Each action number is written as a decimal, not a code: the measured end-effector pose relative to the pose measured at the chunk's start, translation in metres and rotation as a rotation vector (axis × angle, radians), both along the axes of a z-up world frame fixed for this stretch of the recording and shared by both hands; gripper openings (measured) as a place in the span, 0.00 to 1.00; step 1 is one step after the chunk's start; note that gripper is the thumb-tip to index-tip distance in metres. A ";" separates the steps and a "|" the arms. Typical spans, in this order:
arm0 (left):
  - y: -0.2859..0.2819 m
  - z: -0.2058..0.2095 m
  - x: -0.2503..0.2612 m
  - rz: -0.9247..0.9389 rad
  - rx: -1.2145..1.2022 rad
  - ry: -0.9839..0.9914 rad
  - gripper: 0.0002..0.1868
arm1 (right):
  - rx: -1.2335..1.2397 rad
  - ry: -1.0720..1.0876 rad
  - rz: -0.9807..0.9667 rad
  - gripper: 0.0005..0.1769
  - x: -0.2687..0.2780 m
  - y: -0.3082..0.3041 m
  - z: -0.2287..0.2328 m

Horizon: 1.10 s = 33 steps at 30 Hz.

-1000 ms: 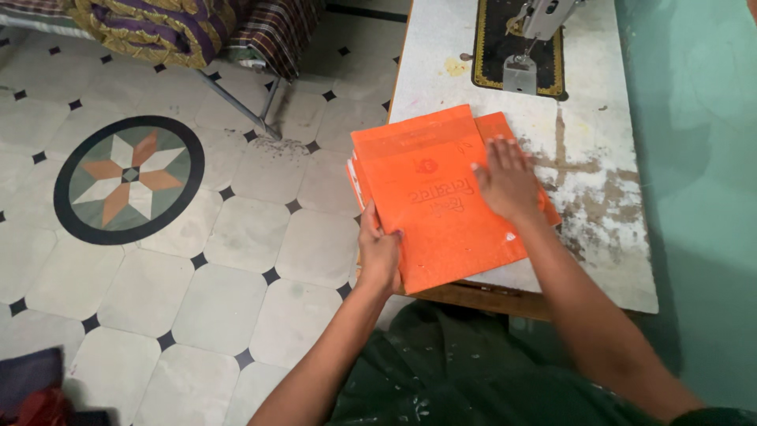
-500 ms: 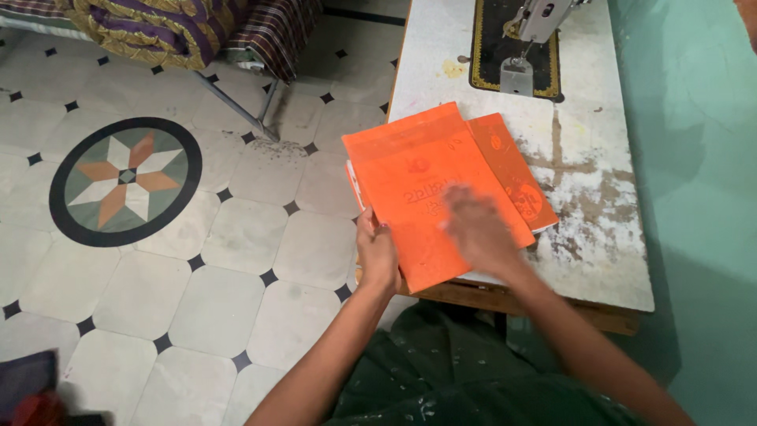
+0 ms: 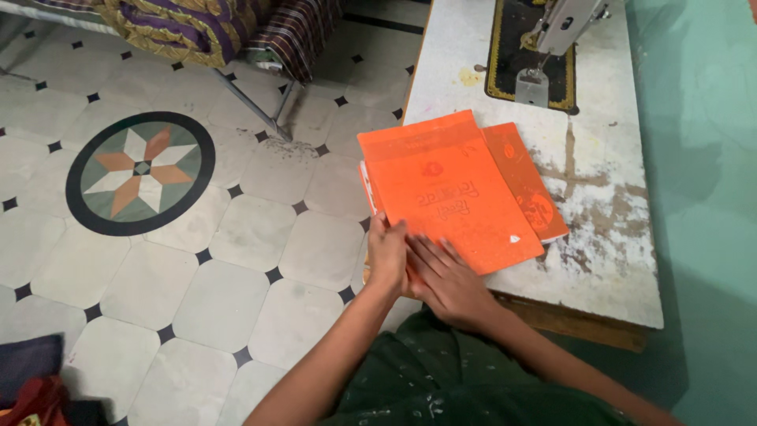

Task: The person organizes a stack of orange notebooks by picking them up from a table, showing them to the camera, and placing them onto a shelf in a stack.

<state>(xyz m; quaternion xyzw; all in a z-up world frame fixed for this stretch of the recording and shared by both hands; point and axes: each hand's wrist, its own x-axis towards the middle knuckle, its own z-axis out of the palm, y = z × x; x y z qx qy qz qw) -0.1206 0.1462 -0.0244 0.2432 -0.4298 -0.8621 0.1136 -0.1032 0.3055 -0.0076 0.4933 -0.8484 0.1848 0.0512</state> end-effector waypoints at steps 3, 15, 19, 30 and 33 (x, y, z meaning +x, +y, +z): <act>0.001 -0.003 0.000 -0.028 -0.124 0.120 0.24 | 0.174 0.023 -0.063 0.42 -0.017 0.047 -0.010; -0.015 0.075 0.019 -0.173 0.105 0.085 0.39 | -0.202 -0.168 -0.553 0.33 -0.087 0.145 0.026; -0.023 0.105 0.037 -0.119 0.175 0.189 0.40 | -0.843 -1.179 -0.682 0.39 -0.095 0.107 0.082; -0.052 0.175 0.148 0.140 -0.054 0.214 0.40 | -0.583 -1.465 -0.219 0.44 -0.071 0.006 0.130; -0.051 0.183 0.197 0.217 -0.026 0.183 0.44 | -0.545 -1.473 -0.125 0.44 -0.049 -0.018 0.132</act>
